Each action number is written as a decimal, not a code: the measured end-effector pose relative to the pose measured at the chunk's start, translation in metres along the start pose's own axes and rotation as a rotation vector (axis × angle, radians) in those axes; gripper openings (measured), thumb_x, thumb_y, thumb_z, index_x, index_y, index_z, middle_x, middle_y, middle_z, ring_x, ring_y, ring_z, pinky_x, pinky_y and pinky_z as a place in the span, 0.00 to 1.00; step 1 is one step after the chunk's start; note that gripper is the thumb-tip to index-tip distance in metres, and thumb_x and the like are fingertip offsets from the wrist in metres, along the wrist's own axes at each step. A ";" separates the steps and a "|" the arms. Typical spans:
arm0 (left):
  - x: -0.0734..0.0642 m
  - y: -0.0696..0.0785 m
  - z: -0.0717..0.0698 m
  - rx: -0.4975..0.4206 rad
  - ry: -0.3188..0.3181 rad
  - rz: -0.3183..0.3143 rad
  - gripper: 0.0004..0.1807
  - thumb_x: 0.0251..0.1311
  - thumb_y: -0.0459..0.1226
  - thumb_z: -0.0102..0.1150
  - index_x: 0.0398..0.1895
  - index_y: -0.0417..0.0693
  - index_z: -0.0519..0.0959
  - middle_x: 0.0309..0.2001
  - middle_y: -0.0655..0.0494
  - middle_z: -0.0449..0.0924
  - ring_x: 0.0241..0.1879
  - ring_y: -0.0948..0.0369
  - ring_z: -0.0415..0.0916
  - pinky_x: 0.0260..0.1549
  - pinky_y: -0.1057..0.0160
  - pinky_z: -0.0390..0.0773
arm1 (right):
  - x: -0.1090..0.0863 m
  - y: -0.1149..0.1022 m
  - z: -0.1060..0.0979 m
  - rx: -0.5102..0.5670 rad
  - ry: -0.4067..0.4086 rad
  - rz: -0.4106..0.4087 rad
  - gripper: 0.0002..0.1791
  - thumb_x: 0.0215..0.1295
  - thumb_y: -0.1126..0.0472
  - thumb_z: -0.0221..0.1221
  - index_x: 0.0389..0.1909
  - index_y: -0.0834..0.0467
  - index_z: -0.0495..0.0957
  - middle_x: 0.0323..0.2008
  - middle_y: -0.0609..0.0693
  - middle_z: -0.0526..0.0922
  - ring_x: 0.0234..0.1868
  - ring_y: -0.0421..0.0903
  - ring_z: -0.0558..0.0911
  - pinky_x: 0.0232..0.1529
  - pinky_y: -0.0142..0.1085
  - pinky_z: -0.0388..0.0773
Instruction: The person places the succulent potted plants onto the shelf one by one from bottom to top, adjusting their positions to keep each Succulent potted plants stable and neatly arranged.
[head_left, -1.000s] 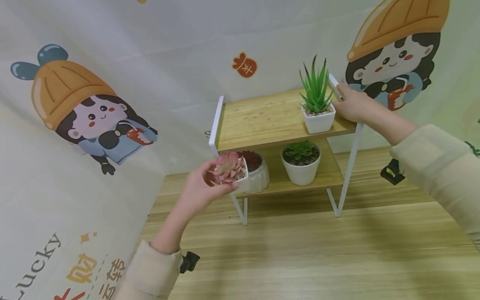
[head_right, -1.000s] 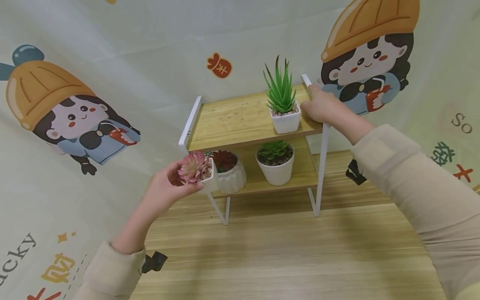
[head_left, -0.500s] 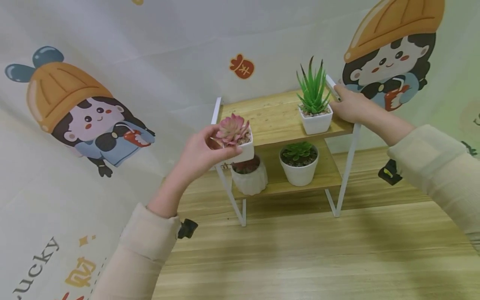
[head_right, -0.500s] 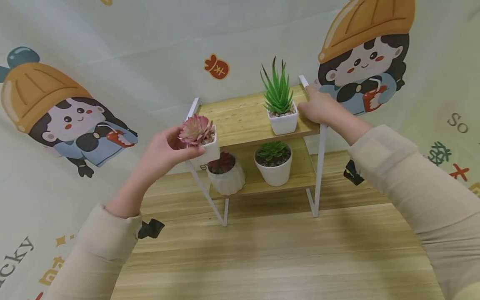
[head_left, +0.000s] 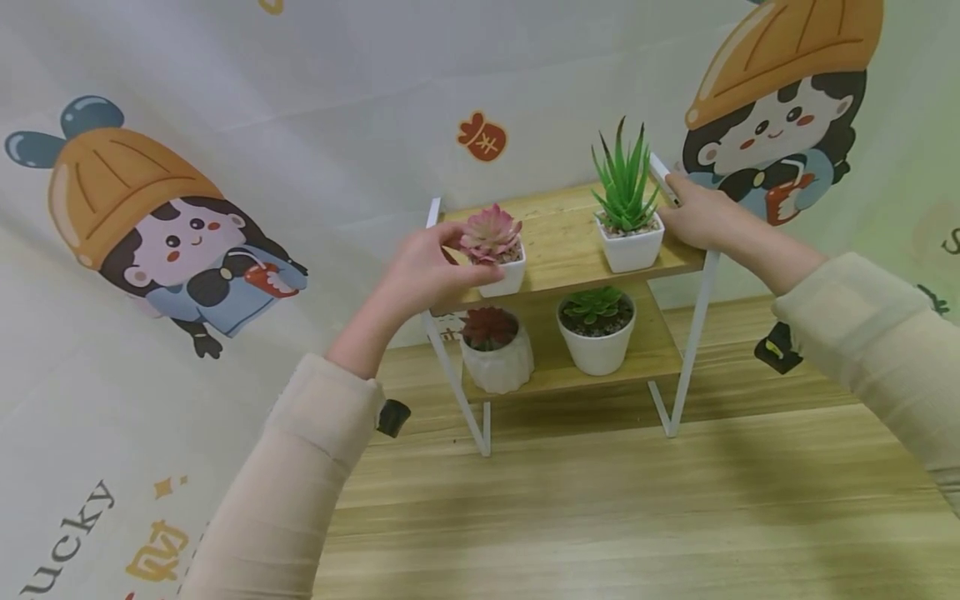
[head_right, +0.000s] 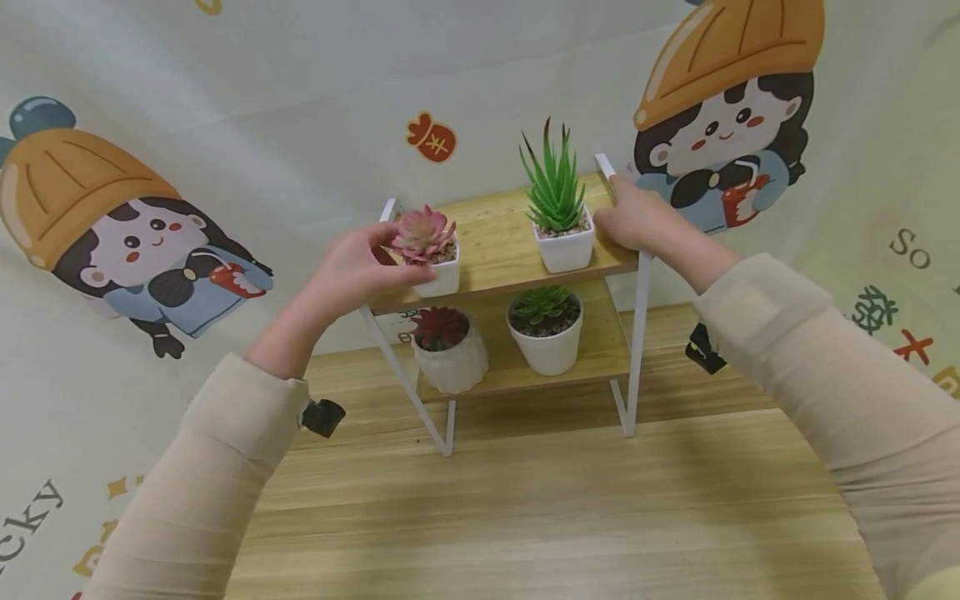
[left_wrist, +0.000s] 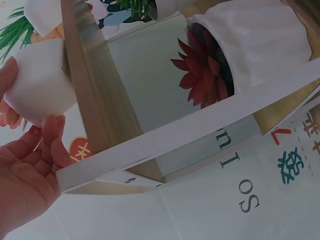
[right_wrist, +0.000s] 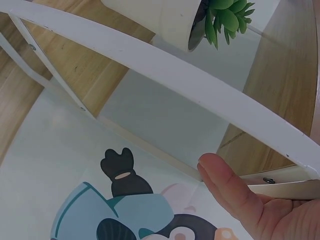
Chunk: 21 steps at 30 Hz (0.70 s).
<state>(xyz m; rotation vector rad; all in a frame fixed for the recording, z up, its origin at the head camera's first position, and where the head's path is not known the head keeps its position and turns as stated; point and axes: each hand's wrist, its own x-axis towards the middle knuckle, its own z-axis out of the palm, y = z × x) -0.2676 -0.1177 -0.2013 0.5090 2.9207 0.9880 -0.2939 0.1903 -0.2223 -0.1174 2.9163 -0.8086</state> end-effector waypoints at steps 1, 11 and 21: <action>0.002 -0.001 0.001 -0.007 -0.006 -0.004 0.30 0.45 0.52 0.67 0.52 0.52 0.73 0.43 0.54 0.75 0.39 0.58 0.72 0.33 0.60 0.73 | 0.000 0.000 0.000 0.001 -0.001 0.000 0.35 0.69 0.52 0.31 0.70 0.63 0.31 0.67 0.73 0.43 0.65 0.71 0.49 0.59 0.61 0.55; 0.013 -0.009 0.002 -0.056 -0.027 -0.004 0.31 0.46 0.51 0.67 0.54 0.51 0.73 0.46 0.53 0.75 0.44 0.57 0.71 0.39 0.59 0.73 | -0.001 -0.002 0.000 -0.014 0.009 -0.001 0.34 0.69 0.53 0.32 0.70 0.63 0.33 0.66 0.74 0.46 0.63 0.71 0.53 0.57 0.60 0.58; 0.015 -0.012 0.003 -0.105 -0.060 0.014 0.35 0.47 0.50 0.67 0.59 0.50 0.70 0.53 0.52 0.72 0.50 0.56 0.69 0.46 0.56 0.72 | -0.001 0.000 0.001 0.006 0.005 -0.003 0.35 0.69 0.52 0.32 0.70 0.63 0.30 0.67 0.73 0.44 0.64 0.72 0.50 0.59 0.61 0.56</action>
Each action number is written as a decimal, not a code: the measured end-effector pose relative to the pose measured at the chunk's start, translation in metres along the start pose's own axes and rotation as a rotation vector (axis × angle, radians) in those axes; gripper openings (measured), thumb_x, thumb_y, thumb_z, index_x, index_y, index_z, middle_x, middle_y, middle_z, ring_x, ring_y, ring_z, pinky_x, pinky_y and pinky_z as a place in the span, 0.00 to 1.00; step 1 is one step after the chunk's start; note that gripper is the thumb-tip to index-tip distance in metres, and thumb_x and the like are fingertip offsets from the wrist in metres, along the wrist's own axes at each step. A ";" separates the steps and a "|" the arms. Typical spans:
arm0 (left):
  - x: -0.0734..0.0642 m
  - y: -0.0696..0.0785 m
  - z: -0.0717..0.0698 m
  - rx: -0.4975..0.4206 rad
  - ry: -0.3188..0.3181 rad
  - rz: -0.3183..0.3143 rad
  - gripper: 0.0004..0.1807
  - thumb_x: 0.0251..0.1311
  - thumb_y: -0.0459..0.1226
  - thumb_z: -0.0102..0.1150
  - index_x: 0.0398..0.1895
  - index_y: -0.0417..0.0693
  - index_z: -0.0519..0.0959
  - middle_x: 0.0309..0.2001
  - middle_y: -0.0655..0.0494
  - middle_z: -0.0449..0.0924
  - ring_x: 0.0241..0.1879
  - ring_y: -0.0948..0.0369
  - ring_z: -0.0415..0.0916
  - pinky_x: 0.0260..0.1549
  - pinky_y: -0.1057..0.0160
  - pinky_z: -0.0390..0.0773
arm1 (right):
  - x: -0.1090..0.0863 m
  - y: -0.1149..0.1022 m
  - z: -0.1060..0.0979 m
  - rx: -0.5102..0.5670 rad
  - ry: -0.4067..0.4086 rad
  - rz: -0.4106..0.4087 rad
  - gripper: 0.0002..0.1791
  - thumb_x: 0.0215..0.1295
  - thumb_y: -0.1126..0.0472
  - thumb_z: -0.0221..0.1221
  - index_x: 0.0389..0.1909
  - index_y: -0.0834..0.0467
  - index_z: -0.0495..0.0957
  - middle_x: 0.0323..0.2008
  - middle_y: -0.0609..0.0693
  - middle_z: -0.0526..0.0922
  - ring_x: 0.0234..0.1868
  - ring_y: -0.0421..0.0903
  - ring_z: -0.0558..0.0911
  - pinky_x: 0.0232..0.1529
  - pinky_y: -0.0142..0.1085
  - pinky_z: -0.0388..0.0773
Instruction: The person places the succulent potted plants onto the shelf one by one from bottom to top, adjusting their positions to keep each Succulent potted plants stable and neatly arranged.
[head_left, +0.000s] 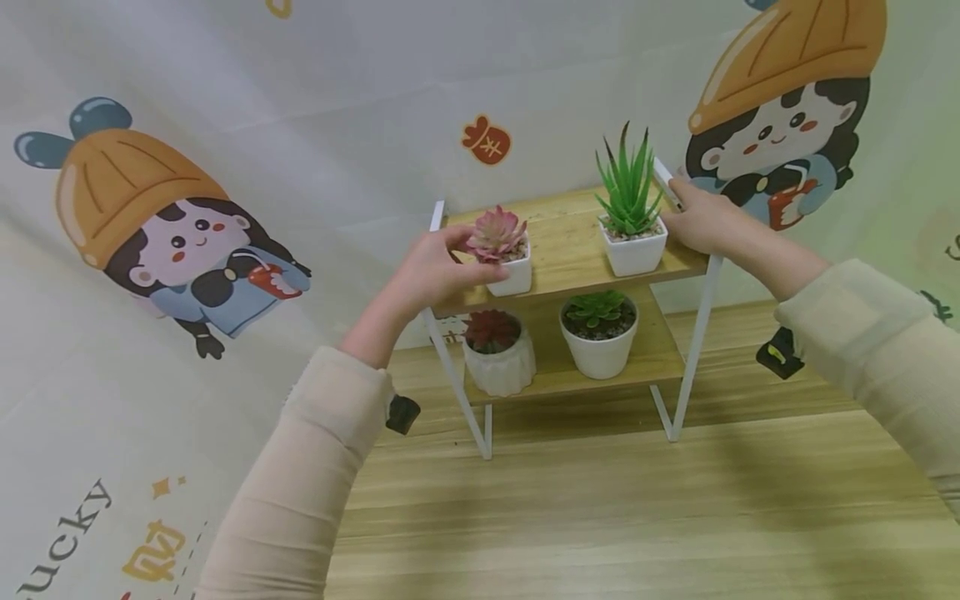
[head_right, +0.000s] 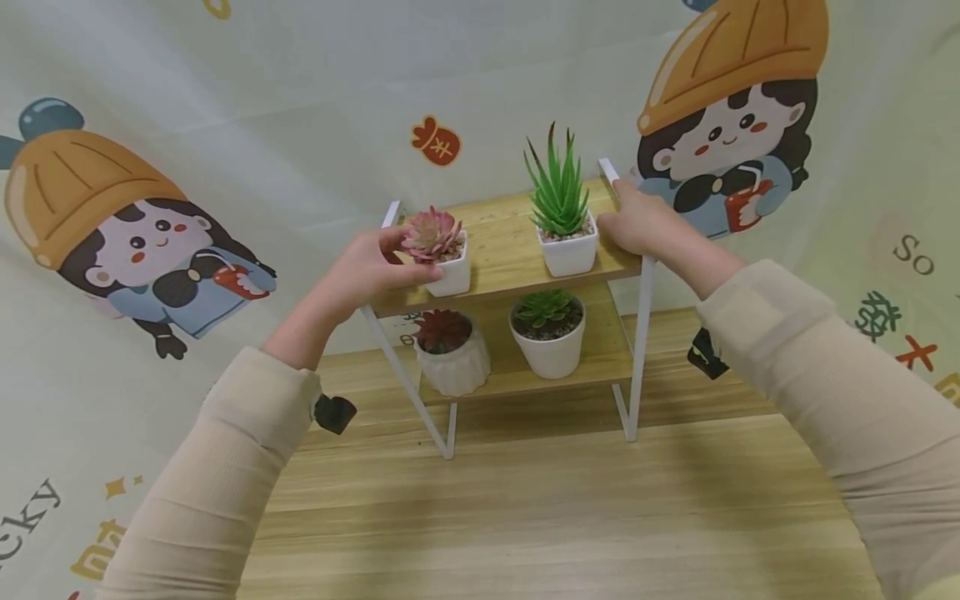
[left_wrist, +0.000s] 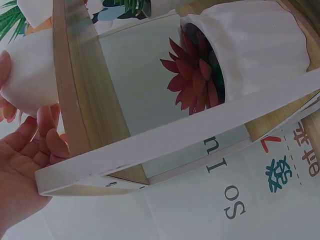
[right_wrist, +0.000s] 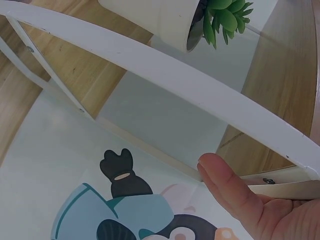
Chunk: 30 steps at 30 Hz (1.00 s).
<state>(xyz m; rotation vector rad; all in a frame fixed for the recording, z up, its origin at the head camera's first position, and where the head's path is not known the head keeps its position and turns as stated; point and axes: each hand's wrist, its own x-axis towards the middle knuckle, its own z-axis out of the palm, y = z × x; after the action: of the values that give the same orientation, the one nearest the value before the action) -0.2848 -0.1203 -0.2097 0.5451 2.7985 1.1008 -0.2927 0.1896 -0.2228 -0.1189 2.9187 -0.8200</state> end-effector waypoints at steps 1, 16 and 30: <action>0.000 0.000 0.001 -0.008 0.001 0.005 0.34 0.47 0.49 0.67 0.59 0.50 0.70 0.53 0.52 0.71 0.50 0.56 0.69 0.47 0.55 0.72 | 0.000 0.000 0.000 0.001 0.001 0.000 0.35 0.69 0.52 0.32 0.70 0.63 0.30 0.67 0.73 0.44 0.64 0.72 0.50 0.59 0.61 0.56; 0.002 0.000 0.003 -0.011 0.016 0.044 0.36 0.47 0.47 0.68 0.60 0.50 0.67 0.52 0.50 0.72 0.49 0.56 0.69 0.46 0.56 0.72 | 0.000 0.002 0.001 0.033 0.004 0.005 0.35 0.69 0.51 0.32 0.70 0.61 0.31 0.66 0.73 0.46 0.64 0.71 0.52 0.58 0.61 0.58; -0.008 -0.014 -0.007 -0.015 0.040 0.128 0.51 0.47 0.46 0.68 0.71 0.56 0.46 0.66 0.53 0.58 0.64 0.51 0.56 0.61 0.49 0.60 | 0.000 0.000 -0.001 0.023 0.000 0.010 0.36 0.70 0.50 0.32 0.70 0.62 0.30 0.67 0.73 0.43 0.65 0.70 0.50 0.59 0.60 0.57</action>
<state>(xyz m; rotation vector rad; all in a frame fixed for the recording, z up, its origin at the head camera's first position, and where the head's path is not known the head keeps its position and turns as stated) -0.2827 -0.1376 -0.2148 0.7177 2.8215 1.1670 -0.2933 0.1904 -0.2219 -0.1016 2.9067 -0.8519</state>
